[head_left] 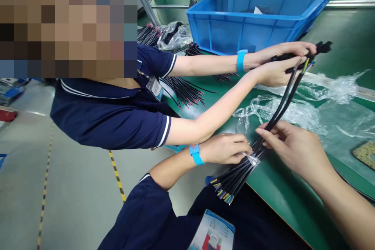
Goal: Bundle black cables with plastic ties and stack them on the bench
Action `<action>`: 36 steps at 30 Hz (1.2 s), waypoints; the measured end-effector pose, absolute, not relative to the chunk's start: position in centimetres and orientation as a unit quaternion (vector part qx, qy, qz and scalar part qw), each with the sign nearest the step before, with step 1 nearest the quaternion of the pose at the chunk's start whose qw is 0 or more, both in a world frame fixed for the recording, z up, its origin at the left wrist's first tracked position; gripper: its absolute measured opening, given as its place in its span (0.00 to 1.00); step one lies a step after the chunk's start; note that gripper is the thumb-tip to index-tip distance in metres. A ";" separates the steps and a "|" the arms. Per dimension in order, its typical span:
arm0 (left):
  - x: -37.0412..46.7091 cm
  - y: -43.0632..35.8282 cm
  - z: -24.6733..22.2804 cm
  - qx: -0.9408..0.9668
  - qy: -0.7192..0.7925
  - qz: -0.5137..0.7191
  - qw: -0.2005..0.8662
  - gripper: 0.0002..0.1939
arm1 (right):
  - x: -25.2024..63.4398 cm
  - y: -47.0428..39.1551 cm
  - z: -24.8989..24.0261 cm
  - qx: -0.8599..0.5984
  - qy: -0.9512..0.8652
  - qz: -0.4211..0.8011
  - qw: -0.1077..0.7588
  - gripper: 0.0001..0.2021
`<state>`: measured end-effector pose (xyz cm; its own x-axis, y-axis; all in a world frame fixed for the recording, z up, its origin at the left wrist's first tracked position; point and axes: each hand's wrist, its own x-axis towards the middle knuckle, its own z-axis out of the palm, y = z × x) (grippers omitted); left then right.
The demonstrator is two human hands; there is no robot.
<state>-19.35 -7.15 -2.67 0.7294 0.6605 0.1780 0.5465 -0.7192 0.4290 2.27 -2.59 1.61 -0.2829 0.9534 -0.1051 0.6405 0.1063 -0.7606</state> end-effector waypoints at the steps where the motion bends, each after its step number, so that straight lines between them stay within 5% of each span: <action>1: -19.3 -7.1 -2.5 0.921 0.326 0.154 0.148 0.11 | 2.2 -2.6 1.6 -0.558 -0.714 0.365 0.214 0.18; 6: -18.4 -6.9 -2.2 0.952 0.279 0.118 0.049 0.11 | 2.4 -2.5 1.3 -0.562 -0.724 0.352 0.192 0.19; 14: -18.2 -7.0 -2.1 0.956 0.249 0.123 0.097 0.13 | 3.4 -2.9 1.3 -0.613 -0.693 0.341 0.168 0.20; 21: -16.8 -7.0 -0.6 0.964 0.249 0.083 -0.047 0.18 | 4.6 -3.8 0.0 -0.604 -0.659 0.397 0.209 0.21; 33: -13.6 -4.1 0.0 0.965 0.197 0.032 0.173 0.10 | 5.8 -5.4 -0.9 -0.486 -0.737 0.417 0.217 0.30; 36: -7.7 3.3 0.8 0.963 0.188 0.042 0.191 0.20 | 6.0 -5.2 -0.6 -0.462 -0.757 0.423 0.186 0.29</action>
